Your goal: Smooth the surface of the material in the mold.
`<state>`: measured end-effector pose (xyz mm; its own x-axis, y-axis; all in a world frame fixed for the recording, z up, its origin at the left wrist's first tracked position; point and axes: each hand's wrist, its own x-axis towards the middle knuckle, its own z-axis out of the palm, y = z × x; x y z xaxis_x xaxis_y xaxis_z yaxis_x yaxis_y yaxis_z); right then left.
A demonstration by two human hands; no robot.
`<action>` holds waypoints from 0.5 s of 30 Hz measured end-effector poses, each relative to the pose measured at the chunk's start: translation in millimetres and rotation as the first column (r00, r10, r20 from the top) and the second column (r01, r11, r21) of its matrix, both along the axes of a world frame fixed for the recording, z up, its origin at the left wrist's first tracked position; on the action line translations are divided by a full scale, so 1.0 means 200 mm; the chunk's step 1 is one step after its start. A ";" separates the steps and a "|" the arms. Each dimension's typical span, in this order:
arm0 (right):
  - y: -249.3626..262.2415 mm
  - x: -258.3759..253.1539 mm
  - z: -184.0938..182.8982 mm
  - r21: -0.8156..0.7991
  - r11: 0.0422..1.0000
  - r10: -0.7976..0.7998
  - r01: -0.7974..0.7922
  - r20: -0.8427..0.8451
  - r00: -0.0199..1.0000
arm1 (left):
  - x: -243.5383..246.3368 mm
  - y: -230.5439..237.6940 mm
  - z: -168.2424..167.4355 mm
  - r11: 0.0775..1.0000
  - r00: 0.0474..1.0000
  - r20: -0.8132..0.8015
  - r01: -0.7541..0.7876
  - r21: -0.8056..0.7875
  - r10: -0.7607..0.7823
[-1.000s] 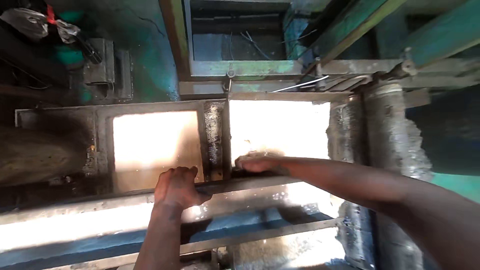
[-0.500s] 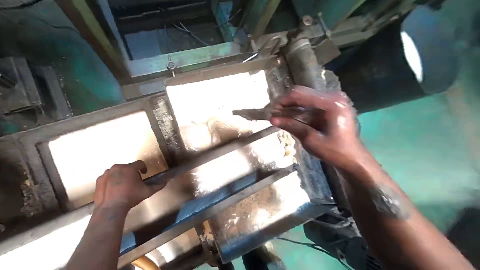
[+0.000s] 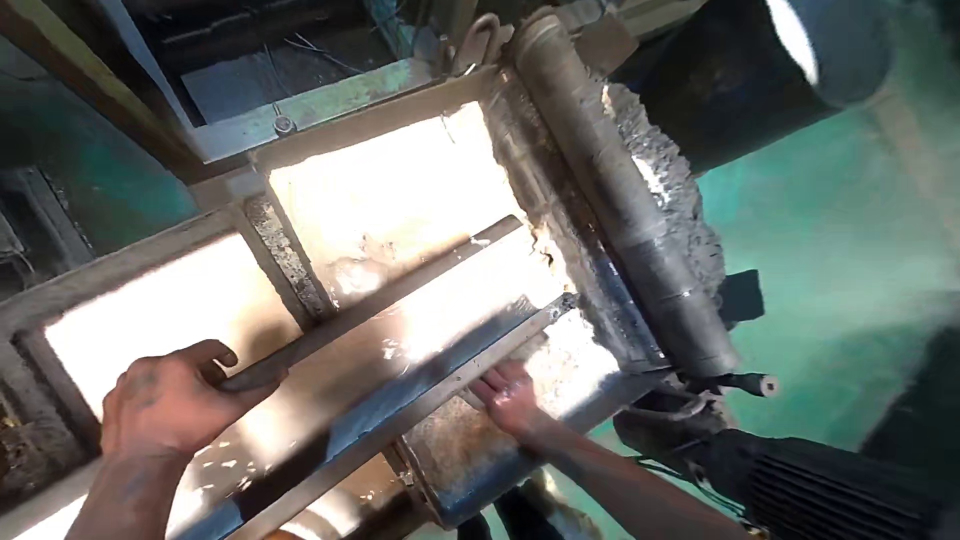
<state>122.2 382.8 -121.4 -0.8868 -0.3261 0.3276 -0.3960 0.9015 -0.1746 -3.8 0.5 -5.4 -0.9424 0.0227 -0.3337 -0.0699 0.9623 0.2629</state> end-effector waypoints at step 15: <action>-0.17 0.00 0.35 -0.475 0.404 0.271 0.782 0.878 0.394 | 0.02 0.00 0.01 0.999 0.995 -0.089 0.047 0.001 -0.047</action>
